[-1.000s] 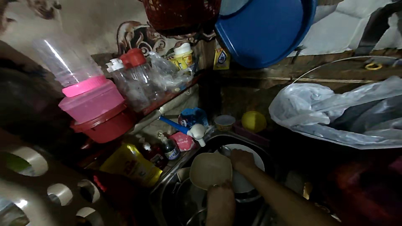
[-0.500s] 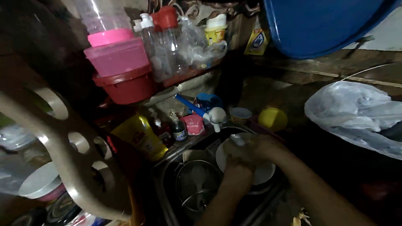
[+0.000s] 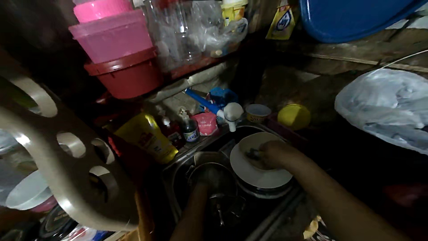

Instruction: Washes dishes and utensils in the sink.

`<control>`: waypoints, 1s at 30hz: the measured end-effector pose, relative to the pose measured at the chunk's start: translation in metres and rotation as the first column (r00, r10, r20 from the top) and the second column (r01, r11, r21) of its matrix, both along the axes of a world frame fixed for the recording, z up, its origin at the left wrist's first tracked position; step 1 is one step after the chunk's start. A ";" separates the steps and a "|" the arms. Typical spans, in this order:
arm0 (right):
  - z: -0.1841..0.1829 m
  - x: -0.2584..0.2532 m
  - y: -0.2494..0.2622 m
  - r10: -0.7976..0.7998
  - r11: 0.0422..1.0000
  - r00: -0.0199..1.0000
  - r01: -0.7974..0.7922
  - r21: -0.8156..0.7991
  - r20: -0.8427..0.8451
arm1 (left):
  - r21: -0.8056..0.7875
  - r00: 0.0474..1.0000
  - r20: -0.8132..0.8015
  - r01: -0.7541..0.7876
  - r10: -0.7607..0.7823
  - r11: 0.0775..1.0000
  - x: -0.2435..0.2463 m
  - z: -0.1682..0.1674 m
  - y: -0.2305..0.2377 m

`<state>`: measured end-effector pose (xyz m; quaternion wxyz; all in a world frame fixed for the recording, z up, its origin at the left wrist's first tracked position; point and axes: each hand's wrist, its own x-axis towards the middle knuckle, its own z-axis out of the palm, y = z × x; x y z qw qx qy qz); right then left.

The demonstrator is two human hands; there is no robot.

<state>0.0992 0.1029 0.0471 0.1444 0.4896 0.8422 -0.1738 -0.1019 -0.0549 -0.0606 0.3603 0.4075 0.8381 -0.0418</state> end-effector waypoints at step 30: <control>-0.083 -0.114 -0.066 0.186 0.980 0.392 -0.136 0.144 -0.901 | 0.510 0.934 0.283 -0.339 0.218 0.791 0.025 0.105 -0.025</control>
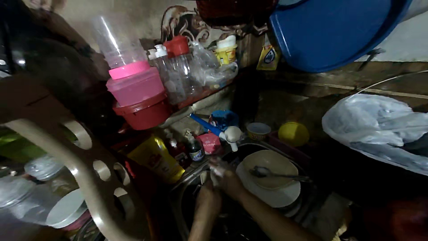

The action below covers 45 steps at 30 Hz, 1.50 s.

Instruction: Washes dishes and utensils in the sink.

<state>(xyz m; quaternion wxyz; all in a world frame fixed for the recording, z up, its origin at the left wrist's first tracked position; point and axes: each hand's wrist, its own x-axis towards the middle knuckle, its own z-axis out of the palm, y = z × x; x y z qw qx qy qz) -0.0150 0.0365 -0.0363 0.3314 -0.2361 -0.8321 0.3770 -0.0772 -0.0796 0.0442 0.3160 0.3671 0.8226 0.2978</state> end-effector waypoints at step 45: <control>0.023 -0.017 -0.006 -0.205 0.969 0.948 0.161 -0.189 -0.243 | 0.343 0.931 0.304 -0.306 0.203 0.888 0.020 -0.025 -0.014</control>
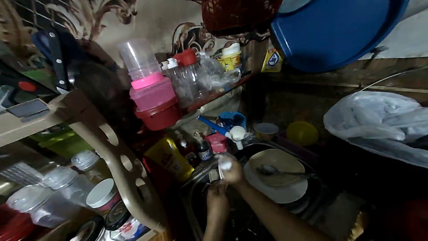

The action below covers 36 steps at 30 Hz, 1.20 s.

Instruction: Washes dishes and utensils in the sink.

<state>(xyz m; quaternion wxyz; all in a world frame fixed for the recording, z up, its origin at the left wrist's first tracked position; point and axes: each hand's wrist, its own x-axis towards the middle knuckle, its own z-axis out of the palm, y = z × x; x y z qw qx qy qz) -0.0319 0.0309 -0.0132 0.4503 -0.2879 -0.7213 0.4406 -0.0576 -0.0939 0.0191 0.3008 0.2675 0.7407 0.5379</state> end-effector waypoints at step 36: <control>0.062 0.107 -0.015 0.338 0.926 0.757 -0.159 -0.343 0.559 | 0.147 0.969 0.072 -0.246 0.237 0.958 -0.048 0.003 0.066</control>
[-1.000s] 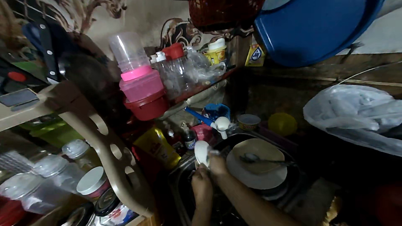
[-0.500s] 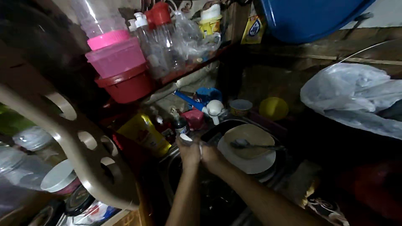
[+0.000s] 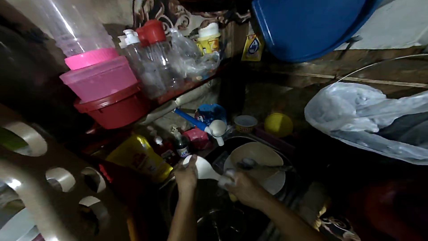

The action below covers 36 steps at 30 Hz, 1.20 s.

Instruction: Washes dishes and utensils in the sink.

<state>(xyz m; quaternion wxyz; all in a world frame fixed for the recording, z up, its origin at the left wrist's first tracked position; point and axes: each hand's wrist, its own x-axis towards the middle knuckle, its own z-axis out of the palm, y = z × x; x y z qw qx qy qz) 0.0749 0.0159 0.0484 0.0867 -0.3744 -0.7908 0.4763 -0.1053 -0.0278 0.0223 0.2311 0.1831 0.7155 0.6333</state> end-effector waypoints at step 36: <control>0.003 -0.049 0.025 0.108 0.930 0.947 -0.204 0.306 0.303 | -0.479 0.916 -0.307 0.083 -0.256 0.874 -0.053 0.047 -0.035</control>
